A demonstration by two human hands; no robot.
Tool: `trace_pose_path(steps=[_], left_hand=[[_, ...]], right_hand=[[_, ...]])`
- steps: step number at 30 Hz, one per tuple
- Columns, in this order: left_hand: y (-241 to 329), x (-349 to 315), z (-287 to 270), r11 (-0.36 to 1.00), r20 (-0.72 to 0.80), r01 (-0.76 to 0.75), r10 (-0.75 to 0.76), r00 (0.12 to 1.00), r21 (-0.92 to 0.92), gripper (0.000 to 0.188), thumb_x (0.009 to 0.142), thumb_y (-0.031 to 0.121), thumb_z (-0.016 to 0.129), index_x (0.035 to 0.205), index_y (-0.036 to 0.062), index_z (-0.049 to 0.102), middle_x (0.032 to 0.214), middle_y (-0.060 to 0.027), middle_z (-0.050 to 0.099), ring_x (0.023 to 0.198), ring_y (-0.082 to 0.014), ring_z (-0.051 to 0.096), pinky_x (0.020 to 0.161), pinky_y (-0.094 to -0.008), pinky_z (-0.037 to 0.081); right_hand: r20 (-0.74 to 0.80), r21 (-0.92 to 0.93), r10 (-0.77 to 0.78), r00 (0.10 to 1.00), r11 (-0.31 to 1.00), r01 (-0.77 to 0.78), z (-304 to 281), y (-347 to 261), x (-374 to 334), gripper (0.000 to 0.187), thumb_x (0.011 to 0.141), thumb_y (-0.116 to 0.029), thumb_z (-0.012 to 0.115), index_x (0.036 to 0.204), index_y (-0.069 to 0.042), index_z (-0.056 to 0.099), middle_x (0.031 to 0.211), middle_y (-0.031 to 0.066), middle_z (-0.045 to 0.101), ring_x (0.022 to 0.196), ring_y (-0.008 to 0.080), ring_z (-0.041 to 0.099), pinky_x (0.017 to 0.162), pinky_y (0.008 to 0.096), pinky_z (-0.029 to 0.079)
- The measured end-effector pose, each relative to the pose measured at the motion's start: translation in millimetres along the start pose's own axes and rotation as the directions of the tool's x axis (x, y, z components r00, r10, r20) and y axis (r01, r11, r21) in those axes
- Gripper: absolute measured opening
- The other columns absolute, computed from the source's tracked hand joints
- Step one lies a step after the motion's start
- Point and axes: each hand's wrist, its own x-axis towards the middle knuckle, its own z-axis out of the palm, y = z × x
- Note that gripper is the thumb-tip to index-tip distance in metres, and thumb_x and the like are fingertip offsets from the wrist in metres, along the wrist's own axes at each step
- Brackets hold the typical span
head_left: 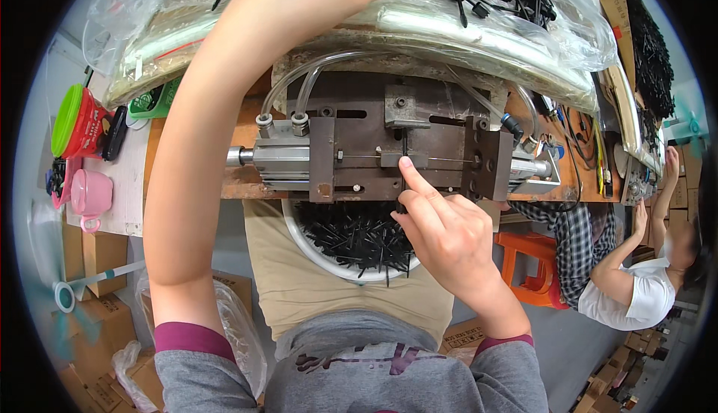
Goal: The person is assembling small black plastic components using a specialized machine on a workbench.
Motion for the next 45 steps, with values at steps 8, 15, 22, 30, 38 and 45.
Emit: trace_pose_path(steps=[8,15,22,30,38,45], left_hand=[[-9.6,-83.6,31.4,0.94,-0.19,-0.332,0.313,0.93,-0.078,0.028,0.071,-0.003,0.082,0.098,0.0002,0.073,0.104,-0.0079,0.069,0.085,-0.0126,0.068,0.07,-0.022,0.059],[2.8,-148.5,81.1,0.938,-0.093,-0.327,0.337,0.937,0.113,0.031,0.07,0.004,0.081,0.098,-0.0006,0.069,0.126,-0.0171,0.065,0.085,-0.0234,0.07,0.069,-0.0306,0.057],[-13.6,-165.6,133.8,0.929,-0.104,-0.284,0.315,0.944,0.236,0.027,0.073,0.01,0.078,0.096,0.0014,0.067,0.131,-0.0157,0.064,0.081,-0.0219,0.067,0.074,-0.0323,0.055],[-16.0,-157.1,136.2,0.928,-0.082,-0.272,0.301,0.95,0.254,0.026,0.071,0.011,0.08,0.094,0.0029,0.069,0.129,-0.0149,0.065,0.072,-0.0203,0.067,0.066,-0.0302,0.054],[-14.2,-156.6,127.0,0.947,-0.029,-0.247,0.258,0.966,0.204,0.029,0.074,0.012,0.081,0.099,0.0028,0.07,0.126,-0.0136,0.067,0.067,-0.0189,0.068,0.06,-0.0285,0.053],[4.7,-149.0,100.2,0.715,-0.223,-0.098,-0.082,0.971,-0.692,0.048,0.076,-0.008,0.08,0.122,-0.004,0.065,0.117,-0.0162,0.066,0.089,-0.0183,0.072,0.077,-0.0276,0.063]], right_hand=[[-0.304,0.059,0.02,0.953,0.998,-0.002,-56.6,46.4,64.4,0.025,0.075,-0.006,0.081,0.099,-0.005,0.072,0.099,0.0056,0.074,0.07,0.0116,0.06,0.058,0.0244,0.045],[-0.148,-0.51,-0.311,0.939,0.837,0.197,-70.0,108.4,178.4,0.022,0.081,-0.003,0.064,0.103,-0.003,0.066,0.091,0.0139,0.066,0.081,0.0339,0.066,0.073,0.0418,0.055],[0.318,-0.546,-0.129,0.939,0.785,0.293,-58.1,117.1,216.3,0.019,0.085,-0.009,0.062,0.103,-0.005,0.066,0.095,0.013,0.067,0.09,0.0332,0.068,0.076,0.0435,0.055],[0.066,-0.227,-0.286,0.956,0.929,0.293,-66.3,127.1,194.1,0.018,0.083,-0.008,0.068,0.1,-0.002,0.067,0.092,0.015,0.068,0.083,0.0318,0.068,0.071,0.041,0.054],[-0.196,0.451,0.273,0.942,0.878,-0.161,-80.3,111.4,151.8,0.016,0.086,-0.005,0.07,0.102,-0.001,0.07,0.091,0.0084,0.072,0.072,0.0174,0.064,0.064,0.0284,0.049],[-0.35,-0.184,-0.49,0.799,0.872,0.455,-47.7,47.9,66.1,0.034,0.069,-0.007,0.071,0.102,0.002,0.072,0.087,0.0133,0.069,0.063,0.0188,0.062,0.052,0.0276,0.048]])
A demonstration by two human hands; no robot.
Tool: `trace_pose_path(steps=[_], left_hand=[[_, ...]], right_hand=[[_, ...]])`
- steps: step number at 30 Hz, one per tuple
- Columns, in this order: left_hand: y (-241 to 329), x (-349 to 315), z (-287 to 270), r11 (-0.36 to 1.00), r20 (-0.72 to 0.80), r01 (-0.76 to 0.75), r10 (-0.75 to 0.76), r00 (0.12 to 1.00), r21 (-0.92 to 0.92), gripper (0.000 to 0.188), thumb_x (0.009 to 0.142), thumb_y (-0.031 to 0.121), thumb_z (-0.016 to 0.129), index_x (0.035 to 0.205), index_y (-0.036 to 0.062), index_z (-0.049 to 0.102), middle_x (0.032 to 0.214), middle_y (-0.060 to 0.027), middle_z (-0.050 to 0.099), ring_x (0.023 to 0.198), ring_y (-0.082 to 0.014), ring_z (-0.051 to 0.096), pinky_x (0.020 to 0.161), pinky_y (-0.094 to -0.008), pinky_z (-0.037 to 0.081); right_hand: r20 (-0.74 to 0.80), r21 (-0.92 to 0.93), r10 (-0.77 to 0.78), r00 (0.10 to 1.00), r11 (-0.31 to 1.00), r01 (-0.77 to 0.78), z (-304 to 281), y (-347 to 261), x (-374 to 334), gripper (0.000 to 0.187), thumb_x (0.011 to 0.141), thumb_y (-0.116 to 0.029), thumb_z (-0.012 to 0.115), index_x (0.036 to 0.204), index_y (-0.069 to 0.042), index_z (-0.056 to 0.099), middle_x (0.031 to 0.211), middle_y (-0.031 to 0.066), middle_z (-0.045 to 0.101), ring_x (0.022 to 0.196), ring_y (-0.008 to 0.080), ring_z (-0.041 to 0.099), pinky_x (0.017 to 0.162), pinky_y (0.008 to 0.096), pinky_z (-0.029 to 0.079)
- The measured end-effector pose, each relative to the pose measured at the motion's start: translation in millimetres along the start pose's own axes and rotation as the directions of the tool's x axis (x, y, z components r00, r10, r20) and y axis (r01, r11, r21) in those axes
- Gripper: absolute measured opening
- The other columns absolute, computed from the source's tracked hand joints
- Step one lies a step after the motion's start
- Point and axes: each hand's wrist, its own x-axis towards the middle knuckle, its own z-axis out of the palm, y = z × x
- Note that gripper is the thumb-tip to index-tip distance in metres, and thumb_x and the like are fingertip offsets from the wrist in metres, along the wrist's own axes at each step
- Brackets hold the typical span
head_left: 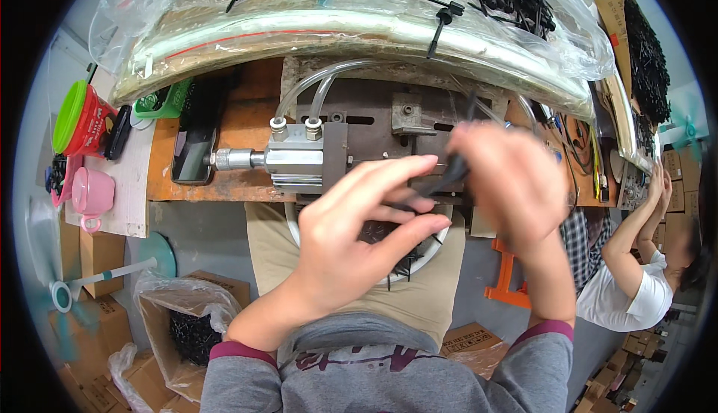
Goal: The person is assembling small black plastic components using a specialized machine on a workbench.
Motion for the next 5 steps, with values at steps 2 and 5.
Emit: trace_pose_path(steps=[2,5], left_hand=[[-1.4,1.6,-5.7,0.99,0.046,-0.113,0.11,0.993,0.084,0.05,0.075,-0.01,0.08,0.122,-0.0059,0.064,0.115,-0.0171,0.066,0.093,-0.0216,0.072,0.077,-0.0285,0.063],[-7.1,-1.5,-7.9,0.975,0.116,-0.176,0.161,0.98,0.135,0.051,0.075,-0.01,0.079,0.123,-0.006,0.063,0.115,-0.0175,0.067,0.094,-0.0227,0.072,0.077,-0.0283,0.063]], right_hand=[[0.084,0.0,-0.01,0.996,1.0,0.01,-0.9,-32.2,-7.6,0.038,0.069,-0.01,0.068,0.103,0.005,0.071,0.086,0.0169,0.067,0.064,0.0186,0.062,0.051,0.0289,0.048],[0.001,0.014,0.061,0.998,0.998,-0.061,7.2,-37.8,-26.4,0.044,0.065,-0.011,0.068,0.106,0.005,0.071,0.09,0.0176,0.069,0.063,0.0202,0.062,0.052,0.0283,0.048]])
